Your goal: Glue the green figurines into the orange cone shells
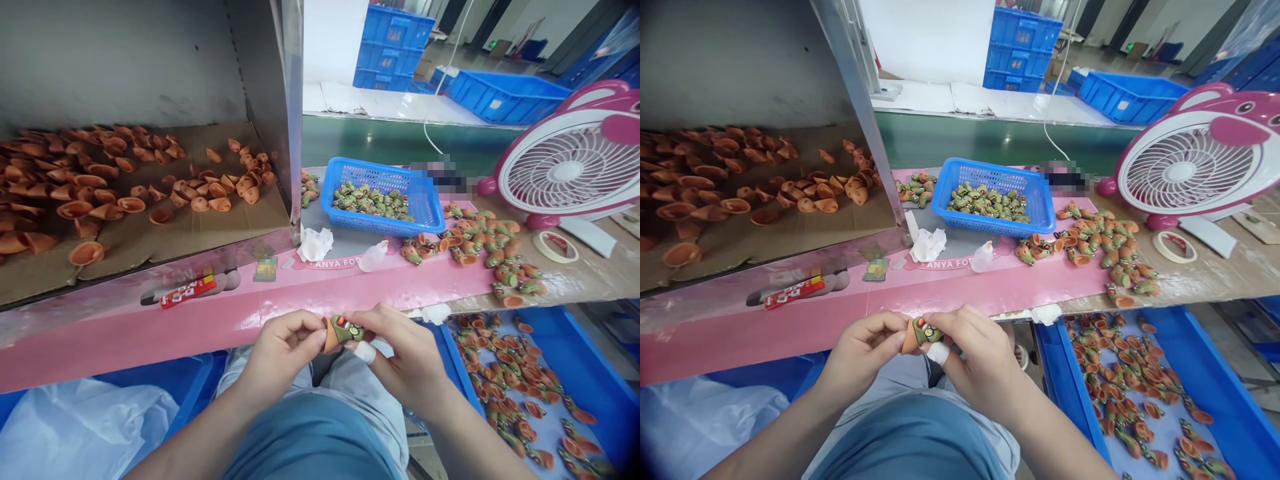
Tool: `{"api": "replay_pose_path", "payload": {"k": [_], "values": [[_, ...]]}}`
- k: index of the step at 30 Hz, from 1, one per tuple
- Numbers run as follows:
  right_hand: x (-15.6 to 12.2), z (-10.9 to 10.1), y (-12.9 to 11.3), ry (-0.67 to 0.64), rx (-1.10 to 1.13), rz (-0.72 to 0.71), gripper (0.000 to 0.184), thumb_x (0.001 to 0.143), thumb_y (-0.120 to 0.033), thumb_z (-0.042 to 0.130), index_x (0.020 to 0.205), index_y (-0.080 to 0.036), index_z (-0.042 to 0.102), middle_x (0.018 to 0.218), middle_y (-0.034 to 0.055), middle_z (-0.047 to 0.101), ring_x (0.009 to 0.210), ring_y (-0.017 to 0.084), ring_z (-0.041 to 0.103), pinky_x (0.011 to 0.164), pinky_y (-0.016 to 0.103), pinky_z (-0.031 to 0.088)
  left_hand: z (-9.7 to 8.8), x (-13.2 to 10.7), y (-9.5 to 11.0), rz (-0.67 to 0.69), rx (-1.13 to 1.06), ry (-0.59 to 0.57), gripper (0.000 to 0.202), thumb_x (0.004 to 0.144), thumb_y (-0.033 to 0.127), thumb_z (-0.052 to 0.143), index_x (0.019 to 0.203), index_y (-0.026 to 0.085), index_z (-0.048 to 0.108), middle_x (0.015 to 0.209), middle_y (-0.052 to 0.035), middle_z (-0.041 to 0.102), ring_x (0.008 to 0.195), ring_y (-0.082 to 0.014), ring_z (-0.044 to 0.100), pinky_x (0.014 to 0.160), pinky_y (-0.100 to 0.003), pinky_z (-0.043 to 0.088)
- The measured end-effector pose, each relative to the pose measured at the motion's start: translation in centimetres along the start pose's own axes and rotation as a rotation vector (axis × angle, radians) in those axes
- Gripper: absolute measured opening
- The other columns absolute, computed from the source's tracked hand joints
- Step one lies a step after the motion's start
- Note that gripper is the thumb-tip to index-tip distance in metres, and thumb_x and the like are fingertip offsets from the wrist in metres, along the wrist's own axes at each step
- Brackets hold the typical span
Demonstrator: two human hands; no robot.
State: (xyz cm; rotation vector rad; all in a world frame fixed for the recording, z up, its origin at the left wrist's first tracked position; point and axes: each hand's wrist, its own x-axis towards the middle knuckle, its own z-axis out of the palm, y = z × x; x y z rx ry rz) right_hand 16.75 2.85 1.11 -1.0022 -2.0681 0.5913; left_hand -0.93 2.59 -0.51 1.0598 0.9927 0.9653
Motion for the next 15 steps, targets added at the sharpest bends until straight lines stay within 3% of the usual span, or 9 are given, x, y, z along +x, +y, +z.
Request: {"api": "replay_pose_path", "payload": {"k": [15], "values": [[-0.36,-0.16,-0.50,0.009,-0.100,-0.063,0.025,0.078,-0.012,0.053,0.103,-0.015,0.050,0.075,0.0028,0.054,0.068,0.011,0.047,0.059,0.022,0.040,0.71,-0.27,0.24,-0.053,0.007,0.042,0.011,0.070,0.022,0.060,0.062,0.015,0.057,0.063,-0.0007,0.062,0.062,-0.0123,0.057,0.062,-0.023,0.048]]}}
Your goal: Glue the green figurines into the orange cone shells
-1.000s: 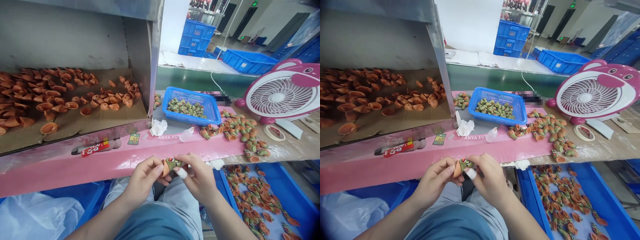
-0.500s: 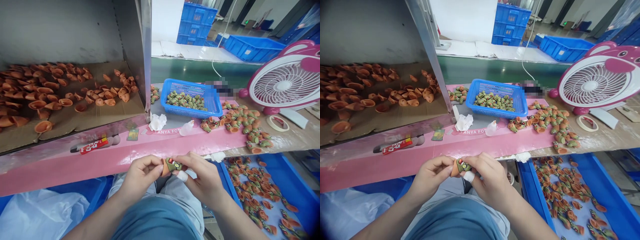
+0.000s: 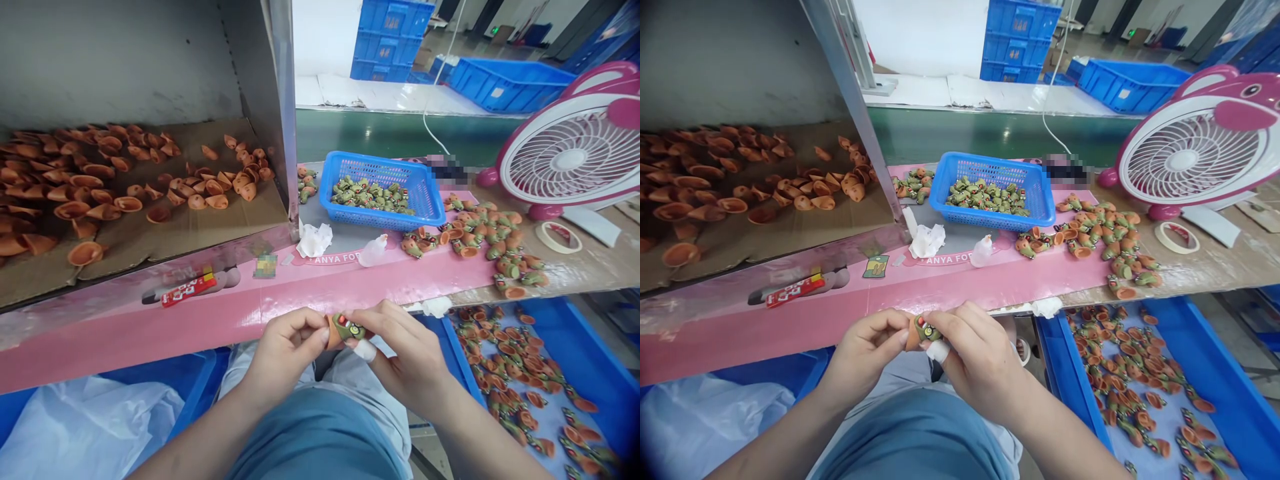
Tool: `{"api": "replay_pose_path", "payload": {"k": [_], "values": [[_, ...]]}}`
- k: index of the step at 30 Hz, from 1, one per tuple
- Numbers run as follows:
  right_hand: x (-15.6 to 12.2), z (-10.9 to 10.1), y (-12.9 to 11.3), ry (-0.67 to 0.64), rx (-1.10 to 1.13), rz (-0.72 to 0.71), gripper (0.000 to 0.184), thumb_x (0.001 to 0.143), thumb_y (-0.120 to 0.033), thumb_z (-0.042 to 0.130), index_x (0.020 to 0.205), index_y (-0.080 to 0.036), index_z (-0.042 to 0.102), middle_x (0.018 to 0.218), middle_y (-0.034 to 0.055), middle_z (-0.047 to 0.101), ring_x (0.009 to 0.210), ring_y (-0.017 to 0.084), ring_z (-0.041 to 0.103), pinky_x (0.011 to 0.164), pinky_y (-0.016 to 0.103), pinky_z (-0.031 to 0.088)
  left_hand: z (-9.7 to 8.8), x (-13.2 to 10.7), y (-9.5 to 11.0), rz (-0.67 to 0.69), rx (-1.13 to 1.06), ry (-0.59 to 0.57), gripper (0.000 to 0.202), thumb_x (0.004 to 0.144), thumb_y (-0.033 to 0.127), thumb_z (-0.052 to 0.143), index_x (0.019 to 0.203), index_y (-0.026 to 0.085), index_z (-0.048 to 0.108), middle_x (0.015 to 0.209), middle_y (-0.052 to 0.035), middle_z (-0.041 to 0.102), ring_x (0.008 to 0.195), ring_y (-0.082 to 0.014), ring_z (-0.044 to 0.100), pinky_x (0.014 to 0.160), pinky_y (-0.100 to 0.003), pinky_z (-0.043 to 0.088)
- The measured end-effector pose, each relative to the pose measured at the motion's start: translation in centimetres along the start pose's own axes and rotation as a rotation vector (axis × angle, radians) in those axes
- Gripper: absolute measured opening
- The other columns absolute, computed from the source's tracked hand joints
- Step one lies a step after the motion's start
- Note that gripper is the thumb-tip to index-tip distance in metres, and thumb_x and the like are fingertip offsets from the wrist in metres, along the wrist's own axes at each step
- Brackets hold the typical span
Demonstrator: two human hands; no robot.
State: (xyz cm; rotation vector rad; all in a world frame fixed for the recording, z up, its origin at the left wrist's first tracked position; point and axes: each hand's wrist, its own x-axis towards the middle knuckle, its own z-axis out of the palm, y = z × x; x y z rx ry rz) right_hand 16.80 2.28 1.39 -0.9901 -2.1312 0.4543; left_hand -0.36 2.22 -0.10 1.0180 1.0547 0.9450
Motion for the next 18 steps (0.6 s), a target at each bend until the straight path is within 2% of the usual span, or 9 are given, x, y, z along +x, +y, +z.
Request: {"api": "replay_pose_path", "payload": {"k": [7,14,18], "values": [[-0.1,-0.1,0.0,-0.025,-0.002,0.014,0.027,0.079,-0.013,0.051,0.106,-0.017,0.049,0.077,0.0035,0.054,0.070,0.012,0.048,0.060,0.024,0.042,0.1,0.0,0.2,0.022,0.037,0.012,0.011,0.071,0.021,0.059,0.062,0.015,0.058,0.063,-0.0003,0.061,0.061,-0.0118,0.056,0.060,-0.022,0.047],[0.1,0.6,-0.2,-0.031,-0.038,0.034,0.037,0.080,-0.007,0.045,0.116,-0.016,0.042,0.089,0.0072,0.054,0.078,0.015,0.047,0.067,0.027,0.043,0.4,0.0,-0.6,0.113,0.083,0.121,0.012,0.074,0.021,0.057,0.064,0.016,0.058,0.063,0.0015,0.060,0.060,-0.0100,0.054,0.059,-0.019,0.044],[0.3,0.9,-0.6,-0.035,-0.095,0.046,0.045,0.078,-0.021,0.052,0.120,-0.014,0.037,0.092,0.0089,0.052,0.079,0.018,0.046,0.068,0.031,0.044,0.4,0.1,-1.1,0.142,0.047,0.157,0.011,0.074,0.021,0.058,0.064,0.016,0.059,0.064,0.0010,0.063,0.062,-0.0105,0.056,0.060,-0.019,0.045]]}}
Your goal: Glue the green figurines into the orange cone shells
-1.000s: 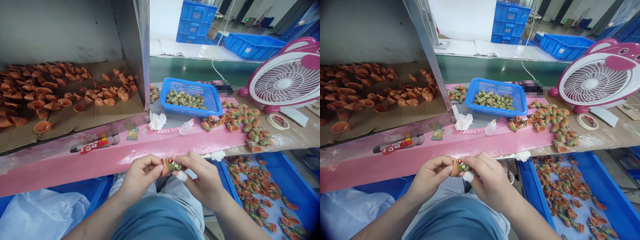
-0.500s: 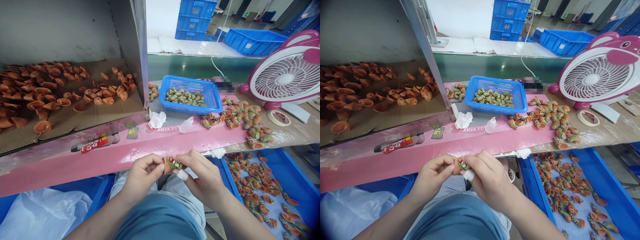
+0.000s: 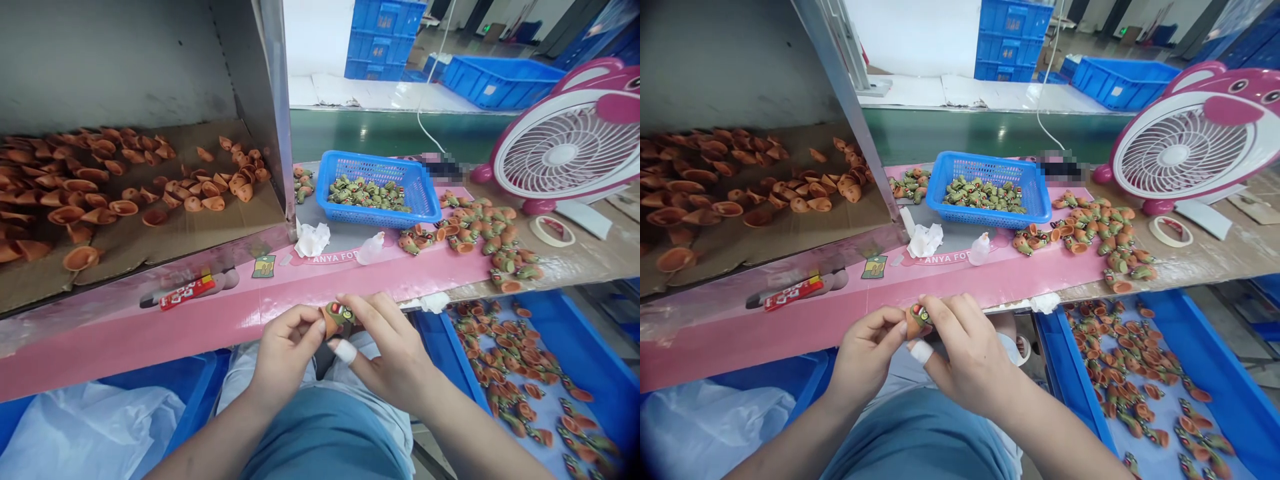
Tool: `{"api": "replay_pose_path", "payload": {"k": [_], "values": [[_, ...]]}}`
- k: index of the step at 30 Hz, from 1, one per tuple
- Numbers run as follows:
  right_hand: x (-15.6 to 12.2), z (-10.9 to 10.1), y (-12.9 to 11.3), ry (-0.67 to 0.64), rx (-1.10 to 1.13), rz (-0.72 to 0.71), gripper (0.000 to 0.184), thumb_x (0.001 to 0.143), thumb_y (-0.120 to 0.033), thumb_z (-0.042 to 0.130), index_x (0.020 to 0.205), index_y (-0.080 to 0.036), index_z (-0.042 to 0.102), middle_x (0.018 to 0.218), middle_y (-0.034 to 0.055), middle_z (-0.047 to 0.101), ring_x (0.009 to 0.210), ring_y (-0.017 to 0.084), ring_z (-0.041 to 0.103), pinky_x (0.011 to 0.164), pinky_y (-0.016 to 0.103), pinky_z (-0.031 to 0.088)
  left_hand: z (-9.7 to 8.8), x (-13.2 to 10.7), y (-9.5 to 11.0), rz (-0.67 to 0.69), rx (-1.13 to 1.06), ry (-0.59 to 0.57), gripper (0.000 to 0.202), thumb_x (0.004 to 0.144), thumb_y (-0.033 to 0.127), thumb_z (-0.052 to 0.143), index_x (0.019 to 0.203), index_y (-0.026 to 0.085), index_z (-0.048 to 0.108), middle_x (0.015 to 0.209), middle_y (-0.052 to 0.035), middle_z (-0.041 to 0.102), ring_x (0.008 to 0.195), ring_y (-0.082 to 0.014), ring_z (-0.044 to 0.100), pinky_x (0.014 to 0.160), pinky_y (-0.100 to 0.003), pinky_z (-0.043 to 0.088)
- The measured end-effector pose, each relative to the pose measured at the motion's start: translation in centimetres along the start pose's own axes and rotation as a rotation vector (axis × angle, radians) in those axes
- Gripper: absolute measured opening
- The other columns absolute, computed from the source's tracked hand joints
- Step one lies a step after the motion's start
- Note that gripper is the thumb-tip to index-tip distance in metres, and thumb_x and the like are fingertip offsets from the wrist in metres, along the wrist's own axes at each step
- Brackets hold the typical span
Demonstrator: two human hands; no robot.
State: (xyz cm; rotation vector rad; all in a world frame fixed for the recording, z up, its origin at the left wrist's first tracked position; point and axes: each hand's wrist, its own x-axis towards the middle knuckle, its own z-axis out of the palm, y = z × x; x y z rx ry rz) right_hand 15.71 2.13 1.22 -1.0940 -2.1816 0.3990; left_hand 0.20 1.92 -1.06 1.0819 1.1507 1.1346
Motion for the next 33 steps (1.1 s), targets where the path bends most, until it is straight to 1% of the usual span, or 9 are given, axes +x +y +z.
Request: {"api": "replay_pose_path", "payload": {"k": [2,3,7,13,19,22,27,33], "values": [[0.03,0.14,-0.09,-0.010,-0.033,-0.007,0.052,0.076,-0.027,0.056,0.121,-0.013,0.035,0.093,0.0094,0.052,0.080,0.019,0.046,0.068,0.032,0.045,0.01,-0.07,-0.08,-0.019,-0.023,-0.002,0.010,0.074,0.022,0.059,0.066,0.016,0.061,0.066,-0.0001,0.065,0.064,-0.0122,0.059,0.062,-0.021,0.047],[0.04,0.21,-0.11,-0.011,-0.051,-0.014,0.053,0.076,-0.027,0.056,0.122,-0.013,0.034,0.093,0.0094,0.052,0.081,0.019,0.046,0.068,0.032,0.045,0.03,-0.13,-0.09,-0.032,-0.030,-0.005,0.010,0.073,0.022,0.059,0.066,0.015,0.061,0.066,-0.0006,0.066,0.065,-0.0132,0.060,0.063,-0.022,0.048],[0.08,0.39,-0.13,0.007,-0.117,-0.043,0.053,0.074,-0.018,0.056,0.123,-0.013,0.034,0.091,0.0082,0.053,0.079,0.019,0.046,0.067,0.032,0.044,0.12,-0.32,-0.13,-0.058,-0.040,-0.004,0.009,0.073,0.022,0.060,0.068,0.016,0.063,0.066,-0.0007,0.067,0.061,-0.0132,0.061,0.061,-0.022,0.048],[0.24,0.39,-0.27,0.040,-0.145,-0.058,0.051,0.073,-0.014,0.053,0.121,-0.013,0.036,0.085,0.0067,0.053,0.074,0.018,0.046,0.064,0.031,0.043,0.21,-0.40,-0.46,-0.033,-0.055,0.004,0.008,0.073,0.020,0.060,0.068,0.016,0.064,0.067,-0.0009,0.068,0.065,-0.0139,0.061,0.065,-0.022,0.048],[0.21,0.16,-0.48,0.022,-0.139,-0.066,0.055,0.070,-0.007,0.051,0.122,-0.013,0.033,0.089,0.0082,0.053,0.076,0.019,0.046,0.064,0.032,0.044,0.37,-0.60,-0.51,-0.025,-0.100,0.007,0.009,0.073,0.018,0.060,0.066,0.016,0.064,0.063,0.0011,0.067,0.061,-0.0115,0.059,0.064,-0.021,0.047],[0.28,0.07,-0.54,0.014,-0.146,-0.070,0.055,0.070,-0.007,0.050,0.122,-0.012,0.033,0.090,0.0087,0.052,0.076,0.019,0.046,0.064,0.032,0.044,0.52,-0.57,-0.39,-0.023,-0.111,0.016,0.009,0.073,0.019,0.059,0.067,0.016,0.064,0.062,0.0014,0.066,0.059,-0.0109,0.058,0.062,-0.020,0.046],[0.32,0.04,-0.54,-0.005,-0.130,-0.051,0.049,0.075,-0.012,0.047,0.122,-0.014,0.032,0.089,0.0083,0.052,0.077,0.019,0.046,0.065,0.032,0.045,0.62,-0.52,-0.27,-0.024,-0.088,0.030,0.009,0.074,0.020,0.059,0.068,0.016,0.064,0.063,0.0010,0.066,0.060,-0.0116,0.059,0.063,-0.021,0.046],[0.14,0.15,-0.48,-0.025,-0.123,-0.044,0.050,0.072,-0.009,0.047,0.120,-0.014,0.034,0.088,0.0078,0.051,0.077,0.019,0.046,0.065,0.032,0.044,0.60,-0.58,-0.44,-0.029,-0.079,0.014,0.010,0.074,0.021,0.059,0.066,0.015,0.062,0.064,0.0001,0.066,0.060,-0.0123,0.058,0.063,-0.022,0.046]]}}
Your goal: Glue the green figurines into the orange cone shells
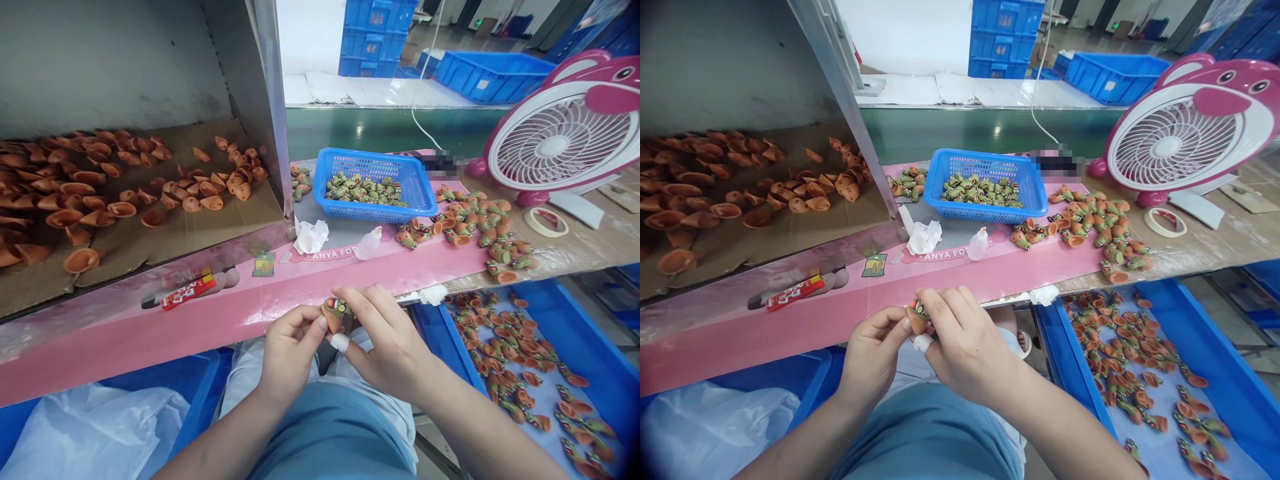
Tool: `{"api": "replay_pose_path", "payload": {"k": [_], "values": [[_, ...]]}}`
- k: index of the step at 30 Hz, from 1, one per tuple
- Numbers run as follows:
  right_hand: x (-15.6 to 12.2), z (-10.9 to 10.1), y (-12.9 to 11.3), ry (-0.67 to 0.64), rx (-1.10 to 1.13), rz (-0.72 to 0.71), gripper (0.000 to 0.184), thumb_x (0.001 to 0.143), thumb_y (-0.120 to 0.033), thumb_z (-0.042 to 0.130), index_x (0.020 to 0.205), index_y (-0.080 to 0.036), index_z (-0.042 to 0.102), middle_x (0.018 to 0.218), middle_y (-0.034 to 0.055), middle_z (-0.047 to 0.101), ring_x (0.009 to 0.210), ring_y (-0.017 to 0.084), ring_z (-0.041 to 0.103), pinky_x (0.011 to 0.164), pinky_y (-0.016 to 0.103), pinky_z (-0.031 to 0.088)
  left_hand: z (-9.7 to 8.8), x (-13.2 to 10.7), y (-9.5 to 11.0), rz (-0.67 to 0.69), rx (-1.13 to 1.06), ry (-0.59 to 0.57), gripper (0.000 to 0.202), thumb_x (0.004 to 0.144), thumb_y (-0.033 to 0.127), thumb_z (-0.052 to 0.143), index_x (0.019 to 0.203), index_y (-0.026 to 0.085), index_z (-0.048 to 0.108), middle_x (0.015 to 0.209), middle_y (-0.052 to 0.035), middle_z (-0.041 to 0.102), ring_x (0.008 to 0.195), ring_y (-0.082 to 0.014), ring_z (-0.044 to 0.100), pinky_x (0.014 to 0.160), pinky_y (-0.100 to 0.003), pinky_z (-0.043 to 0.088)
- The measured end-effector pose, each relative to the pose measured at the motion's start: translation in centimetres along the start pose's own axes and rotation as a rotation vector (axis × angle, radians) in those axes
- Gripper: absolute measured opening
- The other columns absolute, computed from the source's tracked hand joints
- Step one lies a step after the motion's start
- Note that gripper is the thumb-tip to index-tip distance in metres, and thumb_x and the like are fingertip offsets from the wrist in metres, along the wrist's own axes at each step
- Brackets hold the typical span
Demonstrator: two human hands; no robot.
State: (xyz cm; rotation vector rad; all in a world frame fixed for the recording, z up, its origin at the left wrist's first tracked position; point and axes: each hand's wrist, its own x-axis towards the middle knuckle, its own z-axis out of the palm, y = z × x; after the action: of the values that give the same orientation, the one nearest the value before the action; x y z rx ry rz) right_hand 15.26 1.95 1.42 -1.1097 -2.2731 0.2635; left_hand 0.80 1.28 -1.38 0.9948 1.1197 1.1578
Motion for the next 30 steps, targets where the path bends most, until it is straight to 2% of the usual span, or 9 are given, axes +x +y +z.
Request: {"api": "replay_pose_path", "payload": {"k": [12,18,24,30], "values": [[0.2,0.3,0.3,-0.003,0.003,-0.011,0.046,0.073,-0.010,0.050,0.117,-0.012,0.036,0.087,0.0079,0.051,0.076,0.018,0.044,0.063,0.031,0.043,-0.1,0.2,-0.4,0.013,-0.048,-0.021,0.010,0.077,0.020,0.056,0.068,0.016,0.060,0.064,0.0024,0.063,0.063,-0.0104,0.057,0.065,-0.020,0.045],[0.0,0.1,0.5,-0.054,-0.068,-0.017,0.052,0.076,-0.022,0.054,0.122,-0.006,0.033,0.088,0.0104,0.051,0.076,0.020,0.044,0.064,0.033,0.045,-0.5,0.4,-0.4,-0.064,-0.031,-0.055,0.010,0.076,0.022,0.057,0.068,0.016,0.059,0.064,0.0027,0.063,0.064,-0.0113,0.059,0.064,-0.021,0.046],[0.0,-0.4,0.9,-0.165,-0.026,-0.048,0.050,0.075,-0.009,0.045,0.123,-0.006,0.030,0.098,0.0129,0.051,0.080,0.020,0.043,0.067,0.034,0.045,-0.8,0.6,-0.4,-0.018,0.008,-0.076,0.012,0.076,0.022,0.057,0.066,0.016,0.059,0.063,0.0034,0.062,0.063,-0.0087,0.057,0.064,-0.018,0.044],[-0.1,-0.3,1.5,-0.125,-0.008,-0.089,0.046,0.075,-0.002,0.037,0.121,-0.007,0.034,0.093,0.0117,0.052,0.079,0.019,0.043,0.066,0.032,0.044,-0.8,0.8,-0.2,-0.037,-0.020,-0.136,0.015,0.078,0.022,0.056,0.065,0.015,0.059,0.063,0.0024,0.063,0.065,-0.0097,0.059,0.066,-0.018,0.045]]}}
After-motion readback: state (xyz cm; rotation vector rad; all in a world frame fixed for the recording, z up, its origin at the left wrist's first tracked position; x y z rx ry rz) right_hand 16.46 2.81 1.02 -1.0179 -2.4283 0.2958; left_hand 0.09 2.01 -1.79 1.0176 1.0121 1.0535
